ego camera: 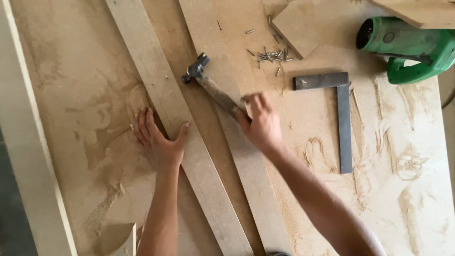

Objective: The person hammers nails into a wooden board to secure it, applies glue to the board with their fingers, and then presses it onto a larger wooden surface.

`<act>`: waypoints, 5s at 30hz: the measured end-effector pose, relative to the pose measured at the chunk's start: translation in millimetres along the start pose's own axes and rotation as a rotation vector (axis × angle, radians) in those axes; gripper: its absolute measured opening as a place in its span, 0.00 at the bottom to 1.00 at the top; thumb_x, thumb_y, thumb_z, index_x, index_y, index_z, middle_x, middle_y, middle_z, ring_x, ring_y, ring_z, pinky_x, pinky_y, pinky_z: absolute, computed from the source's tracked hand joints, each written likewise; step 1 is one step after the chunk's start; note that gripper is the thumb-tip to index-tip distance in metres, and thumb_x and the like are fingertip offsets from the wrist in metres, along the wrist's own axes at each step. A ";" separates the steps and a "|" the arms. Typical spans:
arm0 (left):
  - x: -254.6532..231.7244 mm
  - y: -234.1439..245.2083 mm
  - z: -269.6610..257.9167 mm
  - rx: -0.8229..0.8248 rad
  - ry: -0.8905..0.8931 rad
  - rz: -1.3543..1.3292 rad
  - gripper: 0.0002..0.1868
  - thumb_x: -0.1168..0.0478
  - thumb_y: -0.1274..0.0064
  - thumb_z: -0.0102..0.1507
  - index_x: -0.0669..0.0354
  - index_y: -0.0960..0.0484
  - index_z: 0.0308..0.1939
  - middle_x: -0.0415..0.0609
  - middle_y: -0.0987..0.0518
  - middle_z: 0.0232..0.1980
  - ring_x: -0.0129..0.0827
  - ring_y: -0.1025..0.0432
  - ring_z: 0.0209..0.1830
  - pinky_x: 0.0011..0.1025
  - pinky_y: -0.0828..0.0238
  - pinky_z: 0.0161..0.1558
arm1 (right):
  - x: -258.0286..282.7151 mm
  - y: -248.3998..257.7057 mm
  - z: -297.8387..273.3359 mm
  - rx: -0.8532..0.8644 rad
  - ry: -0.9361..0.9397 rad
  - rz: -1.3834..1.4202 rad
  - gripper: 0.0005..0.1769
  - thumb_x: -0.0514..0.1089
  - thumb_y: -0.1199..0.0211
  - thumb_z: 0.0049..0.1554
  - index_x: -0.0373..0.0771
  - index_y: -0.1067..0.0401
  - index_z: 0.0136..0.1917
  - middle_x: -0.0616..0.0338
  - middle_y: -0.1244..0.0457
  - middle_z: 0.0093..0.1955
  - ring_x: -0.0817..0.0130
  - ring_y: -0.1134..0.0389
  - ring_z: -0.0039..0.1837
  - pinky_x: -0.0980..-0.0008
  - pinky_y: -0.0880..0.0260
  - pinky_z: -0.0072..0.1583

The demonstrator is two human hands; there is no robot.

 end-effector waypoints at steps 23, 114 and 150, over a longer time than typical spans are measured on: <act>-4.6 18.5 -18.6 -0.230 -0.120 -0.104 0.35 0.47 0.46 0.71 0.64 0.35 0.75 0.61 0.32 0.75 0.55 0.40 0.78 0.54 0.53 0.77 | -21.9 4.6 51.1 0.037 0.197 0.398 0.04 0.32 0.42 0.67 0.35 0.28 0.54 0.51 0.32 0.44 0.65 0.28 0.42 0.69 0.26 0.43; -34.3 7.9 -90.6 -0.160 -0.278 -0.433 0.03 0.67 0.39 0.66 0.64 0.16 0.40 0.48 0.18 0.49 0.38 0.27 0.60 0.37 0.26 0.62 | 46.3 21.7 -183.1 0.556 -0.213 0.206 0.20 0.40 0.49 0.67 0.30 0.42 0.69 0.53 0.36 0.30 0.68 0.37 0.23 0.68 0.37 0.23; -26.3 -10.3 -98.4 -0.169 -0.263 -0.439 0.03 0.66 0.36 0.64 0.61 0.13 0.39 0.47 0.18 0.50 0.39 0.26 0.59 0.37 0.26 0.64 | 29.9 12.4 -183.9 0.522 -0.086 0.129 0.12 0.41 0.50 0.69 0.27 0.41 0.56 0.51 0.38 0.27 0.67 0.38 0.21 0.66 0.39 0.21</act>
Point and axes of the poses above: each hand's wrist, its own z-axis towards the middle knuckle, its own y-axis out of the back of the hand, x = y × z, the point moved 9 cm from there along z, towards the middle knuckle
